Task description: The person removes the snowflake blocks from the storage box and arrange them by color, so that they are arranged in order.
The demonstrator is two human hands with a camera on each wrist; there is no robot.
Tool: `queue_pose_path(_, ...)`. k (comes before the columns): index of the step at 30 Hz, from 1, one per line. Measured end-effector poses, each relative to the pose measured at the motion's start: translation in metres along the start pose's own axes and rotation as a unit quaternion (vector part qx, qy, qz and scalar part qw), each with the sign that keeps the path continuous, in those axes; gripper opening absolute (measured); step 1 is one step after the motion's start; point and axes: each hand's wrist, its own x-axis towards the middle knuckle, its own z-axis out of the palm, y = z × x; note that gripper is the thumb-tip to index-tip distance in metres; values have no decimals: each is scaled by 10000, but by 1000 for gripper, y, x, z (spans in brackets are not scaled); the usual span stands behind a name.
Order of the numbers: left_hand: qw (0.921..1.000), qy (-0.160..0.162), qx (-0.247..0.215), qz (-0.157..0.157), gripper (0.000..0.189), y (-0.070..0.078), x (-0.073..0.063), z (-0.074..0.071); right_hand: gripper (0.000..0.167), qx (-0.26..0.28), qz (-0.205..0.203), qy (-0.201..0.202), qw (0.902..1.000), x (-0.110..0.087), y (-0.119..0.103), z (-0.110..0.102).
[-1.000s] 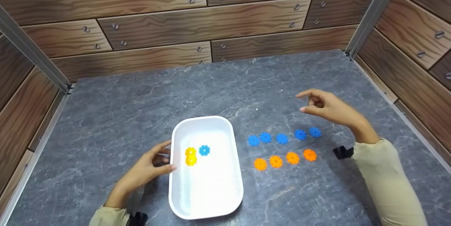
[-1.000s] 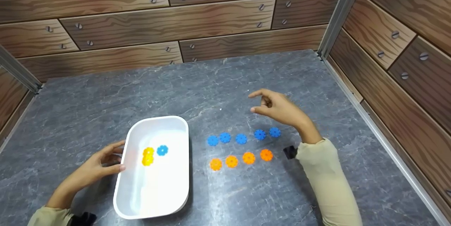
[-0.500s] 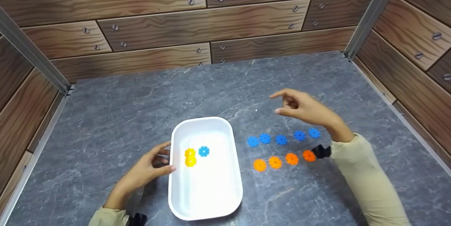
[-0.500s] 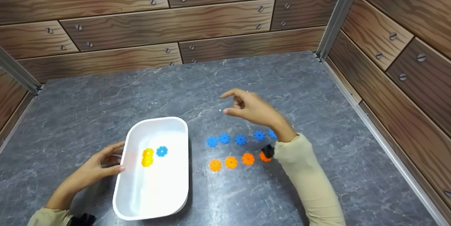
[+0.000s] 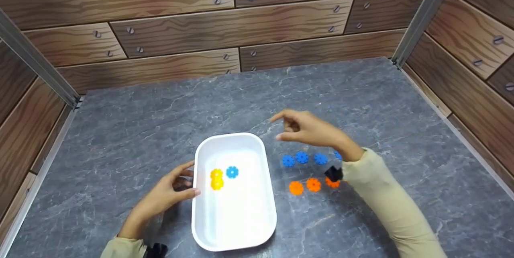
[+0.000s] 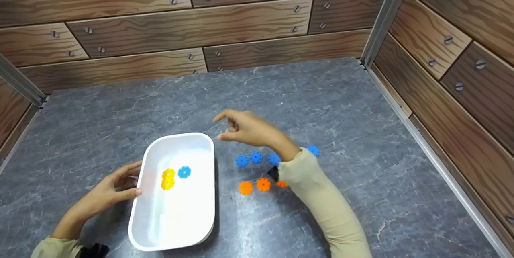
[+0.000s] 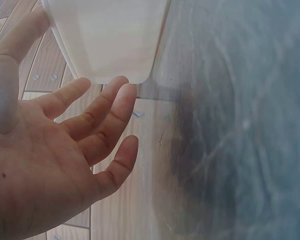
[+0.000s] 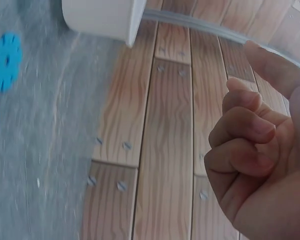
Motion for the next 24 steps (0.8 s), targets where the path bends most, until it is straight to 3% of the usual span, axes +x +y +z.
queue_pose_path(16, 9999, -92, -61, 11, 81, 0, -2, 0, 45, 310, 10, -569, 9979, 37, -15, 42)
queue_pose_path(24, 10000, -59, -16, 30, 81, 0, -1, 0, 47, 47, -56, -794, 9968, 51, -18, 63)
